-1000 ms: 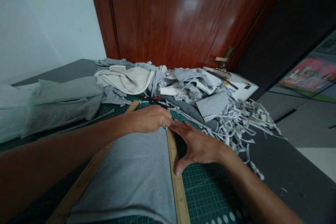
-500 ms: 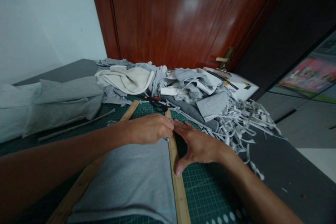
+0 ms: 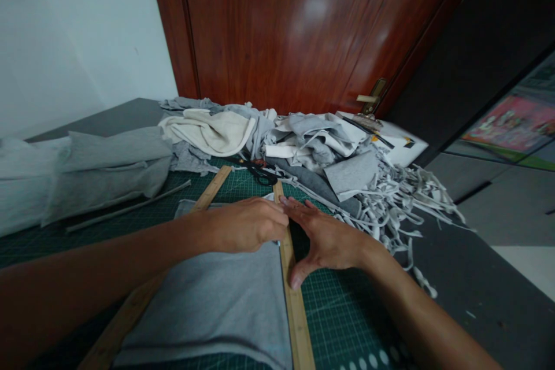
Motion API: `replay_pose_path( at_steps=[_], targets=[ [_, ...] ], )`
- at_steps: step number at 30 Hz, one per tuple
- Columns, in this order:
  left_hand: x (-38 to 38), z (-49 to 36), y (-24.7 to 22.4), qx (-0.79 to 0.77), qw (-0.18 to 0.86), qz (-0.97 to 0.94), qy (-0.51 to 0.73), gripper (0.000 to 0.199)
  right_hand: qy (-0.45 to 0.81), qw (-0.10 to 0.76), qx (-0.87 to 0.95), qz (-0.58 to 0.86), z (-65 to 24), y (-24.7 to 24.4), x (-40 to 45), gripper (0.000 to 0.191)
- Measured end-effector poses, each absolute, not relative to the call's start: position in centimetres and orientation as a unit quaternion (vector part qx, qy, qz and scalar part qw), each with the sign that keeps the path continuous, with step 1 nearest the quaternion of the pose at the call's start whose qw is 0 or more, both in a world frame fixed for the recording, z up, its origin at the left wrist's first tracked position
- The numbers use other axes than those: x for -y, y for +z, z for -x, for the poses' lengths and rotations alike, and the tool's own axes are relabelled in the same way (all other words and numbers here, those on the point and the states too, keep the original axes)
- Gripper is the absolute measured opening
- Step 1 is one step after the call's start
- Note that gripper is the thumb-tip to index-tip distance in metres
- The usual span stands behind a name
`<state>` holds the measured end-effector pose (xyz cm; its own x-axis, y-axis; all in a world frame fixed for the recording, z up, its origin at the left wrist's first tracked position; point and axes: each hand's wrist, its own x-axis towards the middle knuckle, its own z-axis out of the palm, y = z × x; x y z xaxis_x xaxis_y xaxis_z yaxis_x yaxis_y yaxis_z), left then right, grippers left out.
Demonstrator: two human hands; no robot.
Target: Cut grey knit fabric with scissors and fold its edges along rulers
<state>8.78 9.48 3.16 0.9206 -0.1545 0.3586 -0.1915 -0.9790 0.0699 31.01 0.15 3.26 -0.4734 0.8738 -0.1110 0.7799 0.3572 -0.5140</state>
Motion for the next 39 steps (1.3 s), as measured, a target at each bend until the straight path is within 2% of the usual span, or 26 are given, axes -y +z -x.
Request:
replay_pose_path(
  at_steps=[11,17,25,33,39],
  targets=[
    [-12.5,-9.0,2.9,0.078,0.034,-0.978,0.193,0.031,0.237,0.077,0.829,0.501,-30.9,3.4,-0.1,0.14],
    [-10.3,-8.3,3.2,0.07,0.005,-0.98,0.188,0.024,0.247,0.085,0.825,0.501,-31.0,3.3,-0.1,0.14],
    [-8.8,-8.1,3.2,0.048,-0.039,-0.989,0.132,0.024,0.257,0.092,0.819,0.505,-31.0,3.1,-0.1,0.141],
    [-8.3,-7.9,3.9,0.047,0.005,-0.99,0.132,0.026,0.25,0.073,0.819,0.511,-31.0,3.3,-0.1,0.147],
    [-7.7,-8.1,3.8,0.066,0.036,-0.985,0.158,0.028,0.261,0.087,0.816,0.509,-31.0,3.3,-0.1,0.145]
  ],
)
